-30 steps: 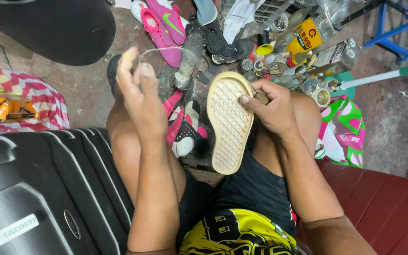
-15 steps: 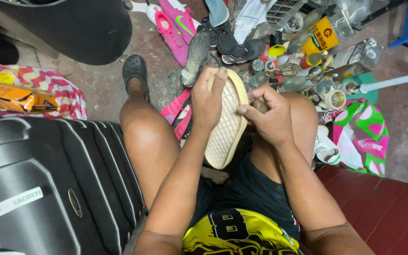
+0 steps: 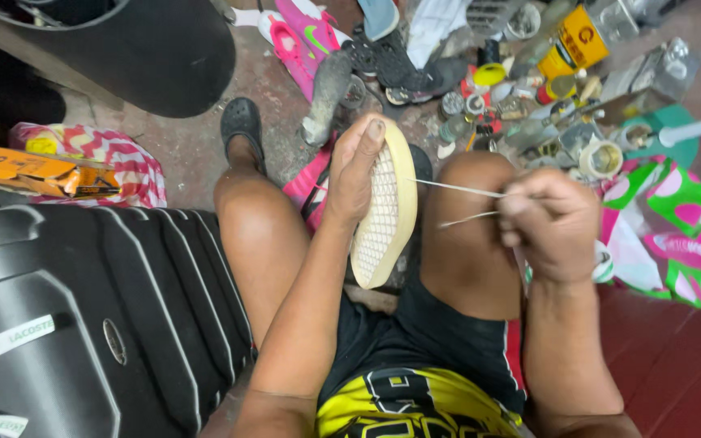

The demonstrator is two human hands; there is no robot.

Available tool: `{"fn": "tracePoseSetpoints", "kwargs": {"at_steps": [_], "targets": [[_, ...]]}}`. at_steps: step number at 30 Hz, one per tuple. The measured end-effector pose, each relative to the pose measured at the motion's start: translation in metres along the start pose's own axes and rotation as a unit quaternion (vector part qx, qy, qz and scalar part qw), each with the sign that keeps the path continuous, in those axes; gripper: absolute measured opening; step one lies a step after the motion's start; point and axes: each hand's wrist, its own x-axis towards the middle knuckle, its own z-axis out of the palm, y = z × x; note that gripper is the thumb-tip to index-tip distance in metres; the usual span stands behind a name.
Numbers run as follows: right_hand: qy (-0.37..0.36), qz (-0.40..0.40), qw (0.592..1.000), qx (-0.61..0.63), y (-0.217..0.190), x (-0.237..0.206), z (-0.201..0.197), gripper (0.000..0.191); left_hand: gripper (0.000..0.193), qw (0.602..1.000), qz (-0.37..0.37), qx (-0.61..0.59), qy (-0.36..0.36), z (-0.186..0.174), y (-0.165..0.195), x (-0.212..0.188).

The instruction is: The person sews a beige shoe sole using a needle and thread. They repeatedly pierce the sole and pull the thread through to stitch it, working on the sole while sitting on the floor.

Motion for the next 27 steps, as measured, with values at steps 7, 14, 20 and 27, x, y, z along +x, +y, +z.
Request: {"fn": "tracePoseSetpoints", "kwargs": {"at_steps": [7, 14, 20, 27], "targets": [[0.188, 0.0, 0.982, 0.005, -0.015, -0.03, -0.048, 0.007, 0.036, 0.999, -0.027, -0.007, -0.045, 0.023, -0.024, 0.002], [0.064, -0.004, 0.959, -0.277, -0.021, -0.043, -0.003, 0.011, 0.032, 0.996, 0.019, 0.063, -0.057, 0.033, -0.024, 0.005], [-0.016, -0.107, 0.918, -0.381, -0.034, -0.026, 0.032, 0.023, 0.034, 0.987, 0.05, 0.145, -0.044, 0.037, -0.02, 0.0], [-0.025, -0.111, 0.897, -0.427, -0.038, -0.013, 0.049, 0.033, 0.036, 0.983, 0.059, 0.169, -0.036, 0.037, -0.015, -0.001]]}}
